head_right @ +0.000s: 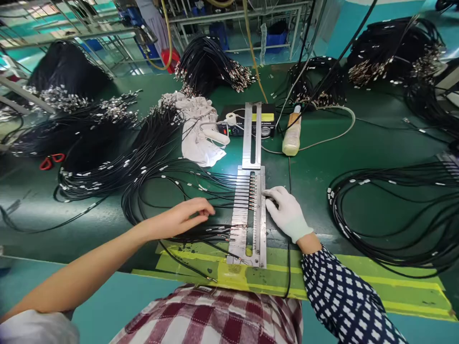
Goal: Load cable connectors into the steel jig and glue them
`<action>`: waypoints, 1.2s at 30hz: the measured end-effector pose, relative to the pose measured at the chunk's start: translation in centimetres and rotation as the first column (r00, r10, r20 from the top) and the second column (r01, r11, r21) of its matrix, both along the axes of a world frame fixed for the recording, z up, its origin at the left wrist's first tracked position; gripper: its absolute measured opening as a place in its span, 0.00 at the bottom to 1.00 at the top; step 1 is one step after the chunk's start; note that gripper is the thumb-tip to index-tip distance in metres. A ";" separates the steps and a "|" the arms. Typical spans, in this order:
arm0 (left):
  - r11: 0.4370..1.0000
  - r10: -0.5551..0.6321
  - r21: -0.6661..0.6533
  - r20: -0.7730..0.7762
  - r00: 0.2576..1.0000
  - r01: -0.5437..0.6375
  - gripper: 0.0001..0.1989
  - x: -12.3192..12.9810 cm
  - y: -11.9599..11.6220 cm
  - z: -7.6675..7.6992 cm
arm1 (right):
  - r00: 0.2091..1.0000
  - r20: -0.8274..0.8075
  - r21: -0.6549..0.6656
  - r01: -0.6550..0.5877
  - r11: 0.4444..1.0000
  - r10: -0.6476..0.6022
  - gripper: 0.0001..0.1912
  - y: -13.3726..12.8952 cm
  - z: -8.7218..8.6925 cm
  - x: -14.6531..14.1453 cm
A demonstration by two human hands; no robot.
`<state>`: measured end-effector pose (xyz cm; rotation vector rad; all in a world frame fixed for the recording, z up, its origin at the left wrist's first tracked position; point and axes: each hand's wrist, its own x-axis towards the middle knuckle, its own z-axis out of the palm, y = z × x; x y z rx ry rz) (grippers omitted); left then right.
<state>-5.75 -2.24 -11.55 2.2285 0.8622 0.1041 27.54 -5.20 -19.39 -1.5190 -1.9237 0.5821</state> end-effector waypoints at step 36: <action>0.914 0.033 0.405 -0.024 0.999 -0.021 0.05 1.4 -2.1 -4.9 | 0.997 -0.064 -0.042 0.032 0.999 -0.034 0.12 0.1 0.7 -0.3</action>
